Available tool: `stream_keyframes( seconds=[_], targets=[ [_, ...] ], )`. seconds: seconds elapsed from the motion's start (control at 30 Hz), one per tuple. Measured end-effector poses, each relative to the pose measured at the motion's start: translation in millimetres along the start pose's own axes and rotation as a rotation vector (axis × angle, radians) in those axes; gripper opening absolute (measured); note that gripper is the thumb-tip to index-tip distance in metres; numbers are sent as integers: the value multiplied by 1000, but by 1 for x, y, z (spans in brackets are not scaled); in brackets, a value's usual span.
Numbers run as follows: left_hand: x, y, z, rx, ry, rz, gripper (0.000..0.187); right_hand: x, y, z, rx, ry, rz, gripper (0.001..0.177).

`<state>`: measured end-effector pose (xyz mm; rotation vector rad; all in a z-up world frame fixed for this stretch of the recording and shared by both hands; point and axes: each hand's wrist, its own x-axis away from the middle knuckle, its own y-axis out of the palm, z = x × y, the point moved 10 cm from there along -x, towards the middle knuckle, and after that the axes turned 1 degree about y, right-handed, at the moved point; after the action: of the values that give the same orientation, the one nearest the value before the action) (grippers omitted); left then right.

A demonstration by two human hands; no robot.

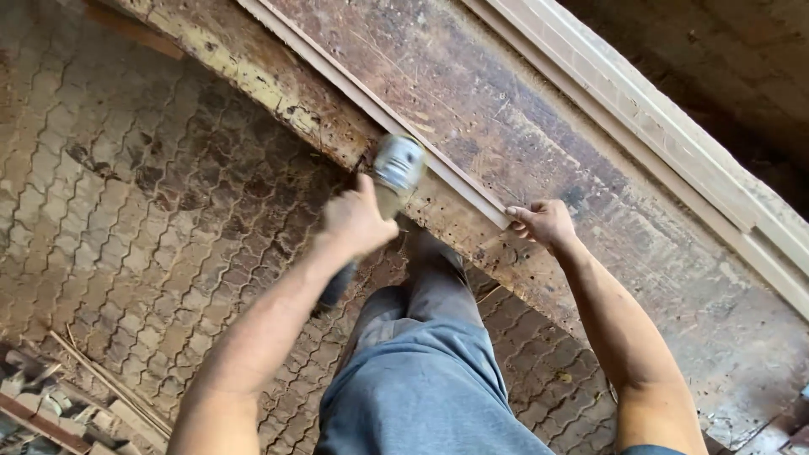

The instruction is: Sanding a long piece of wood using a handheld power sander on a workbench.

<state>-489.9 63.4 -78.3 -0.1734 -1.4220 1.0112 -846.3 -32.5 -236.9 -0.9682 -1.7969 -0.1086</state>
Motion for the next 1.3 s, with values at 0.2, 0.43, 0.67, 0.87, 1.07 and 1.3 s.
stream_keyframes(
  seconds=[0.2, 0.43, 0.67, 0.87, 1.07, 1.3],
  targets=[
    [-24, -97, -86, 373, -326, 93, 106, 2, -2, -2, 36, 13, -9, 35],
    [-74, -108, -145, 294, -274, 273, 106, 3, -3, -3, 53, -50, 0, 36],
    [12, -33, -19, 246, -285, -45, 107, 14, -5, -9, 49, 10, -1, 34],
    [14, 96, 61, -51, 173, -58, 92, -1, -1, 5, 66, -73, -3, 37],
    [6, 85, 48, -31, 305, -3, 96, -8, 6, 13, -28, -80, 63, 41],
    [-72, -38, -100, 103, 20, 94, 105, 13, -4, 1, 86, -80, 208, 35]
  ],
)
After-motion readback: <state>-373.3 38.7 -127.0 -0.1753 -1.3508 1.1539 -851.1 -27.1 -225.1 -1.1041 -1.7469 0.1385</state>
